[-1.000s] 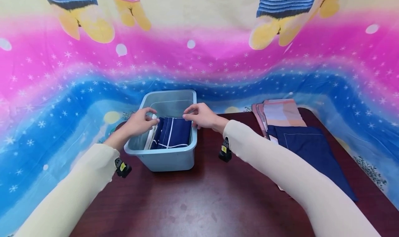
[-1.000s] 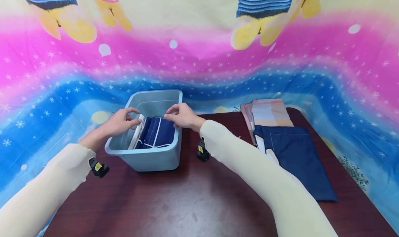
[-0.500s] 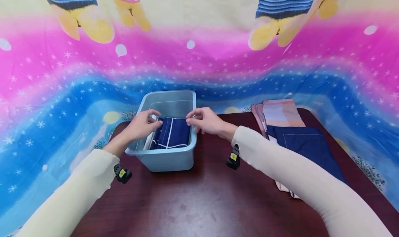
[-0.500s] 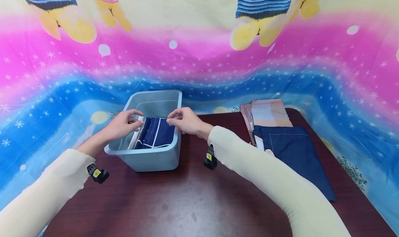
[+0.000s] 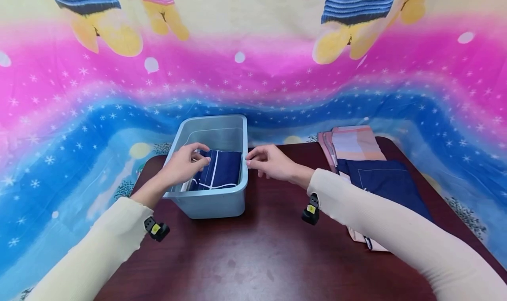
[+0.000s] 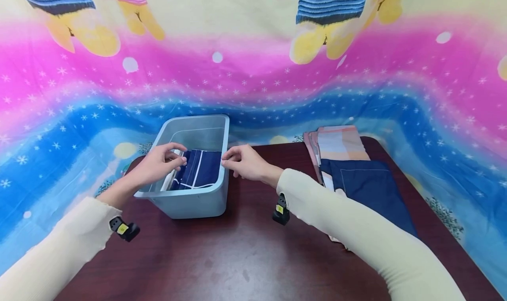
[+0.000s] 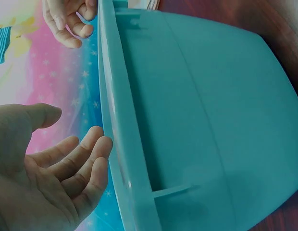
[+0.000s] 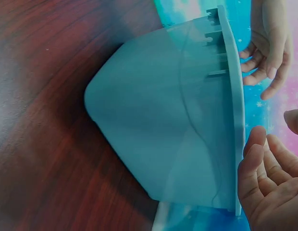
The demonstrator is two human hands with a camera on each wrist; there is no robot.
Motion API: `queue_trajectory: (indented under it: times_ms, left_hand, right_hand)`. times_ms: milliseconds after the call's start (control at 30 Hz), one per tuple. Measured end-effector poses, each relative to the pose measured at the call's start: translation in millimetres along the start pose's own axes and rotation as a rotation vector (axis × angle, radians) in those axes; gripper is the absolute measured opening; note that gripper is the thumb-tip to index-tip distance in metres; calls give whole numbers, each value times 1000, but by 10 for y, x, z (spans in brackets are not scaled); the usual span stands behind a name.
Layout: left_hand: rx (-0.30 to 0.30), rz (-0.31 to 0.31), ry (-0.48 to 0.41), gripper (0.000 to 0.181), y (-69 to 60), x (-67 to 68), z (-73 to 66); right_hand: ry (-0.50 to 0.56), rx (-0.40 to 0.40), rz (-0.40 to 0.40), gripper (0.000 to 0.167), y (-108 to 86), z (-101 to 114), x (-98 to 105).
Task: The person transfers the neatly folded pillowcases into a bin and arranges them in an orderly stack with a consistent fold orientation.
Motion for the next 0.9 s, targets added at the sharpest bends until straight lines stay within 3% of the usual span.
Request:
queue_trajectory:
  times_ms: [467,900]
  left_hand:
    - [-58,34,-38,39,-71,-178,-147]
    - [-87,44,-101,37,-100,-246,-283]
  right_hand:
    - [-16,13,7,26,-247,-84,176]
    - [-4,8,-16,27,-424,-171,407]
Point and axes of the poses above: each hand's wrist, its own y-axis towards the middle knuckle, its own x-axis out of the back of the hand, z = x × y, the point moved 5 cm from there along y, towards the middle knuckle, and after that the axes turned 6 degrees about x, right-handed, at the moved point
